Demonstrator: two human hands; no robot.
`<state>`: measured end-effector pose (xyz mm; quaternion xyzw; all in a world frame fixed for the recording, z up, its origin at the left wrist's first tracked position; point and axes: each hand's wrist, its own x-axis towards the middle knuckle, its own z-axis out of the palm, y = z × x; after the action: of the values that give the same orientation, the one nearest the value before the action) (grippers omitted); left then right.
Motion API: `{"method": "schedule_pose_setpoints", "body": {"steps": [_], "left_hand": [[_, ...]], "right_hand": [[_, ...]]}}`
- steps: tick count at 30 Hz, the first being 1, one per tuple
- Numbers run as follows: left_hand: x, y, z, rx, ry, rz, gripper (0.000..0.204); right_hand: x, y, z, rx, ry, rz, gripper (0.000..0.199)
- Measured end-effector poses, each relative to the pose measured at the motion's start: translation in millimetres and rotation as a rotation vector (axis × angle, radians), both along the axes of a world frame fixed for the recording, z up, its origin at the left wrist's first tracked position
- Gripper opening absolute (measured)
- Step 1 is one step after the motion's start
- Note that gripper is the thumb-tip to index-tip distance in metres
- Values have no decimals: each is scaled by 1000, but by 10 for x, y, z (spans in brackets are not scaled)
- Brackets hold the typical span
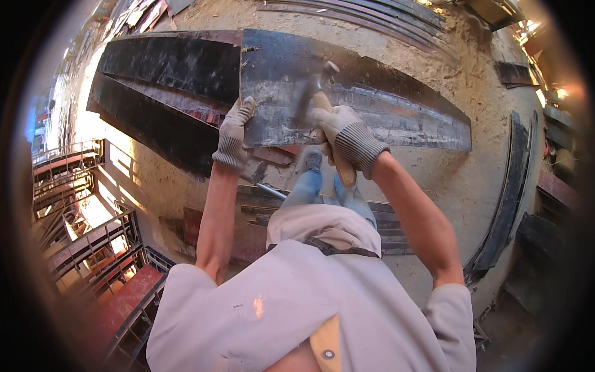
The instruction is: The person uses a hammer to chip and scrape paint off curved wooden planks. They repeatedly strike the surface, flip the planks, and remove loose paint flakes, then place the treated planks aside.
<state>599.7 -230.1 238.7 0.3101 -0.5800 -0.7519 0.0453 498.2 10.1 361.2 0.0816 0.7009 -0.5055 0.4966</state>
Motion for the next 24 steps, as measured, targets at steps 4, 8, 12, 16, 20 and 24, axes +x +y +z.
{"method": "schedule_pose_setpoints", "body": {"steps": [4,8,12,16,20,24], "left_hand": [[-14,-1,34,-102,-36,-35,46],[6,30,143,-49,-27,-31,45],[16,109,265,47,-27,-8,43],[-45,120,299,306,74,49,38],[-54,110,347,214,-87,59,36],[-14,180,459,498,24,71,38]], "right_hand": [[-47,-75,45,18,60,35,36],[35,-43,10,41,79,122,35],[484,125,-212,34,120,94,32],[1244,6,-653,108,714,-134,30],[1582,-104,-951,48,840,-296,27],[1163,258,-683,-84,828,-121,31]]}}
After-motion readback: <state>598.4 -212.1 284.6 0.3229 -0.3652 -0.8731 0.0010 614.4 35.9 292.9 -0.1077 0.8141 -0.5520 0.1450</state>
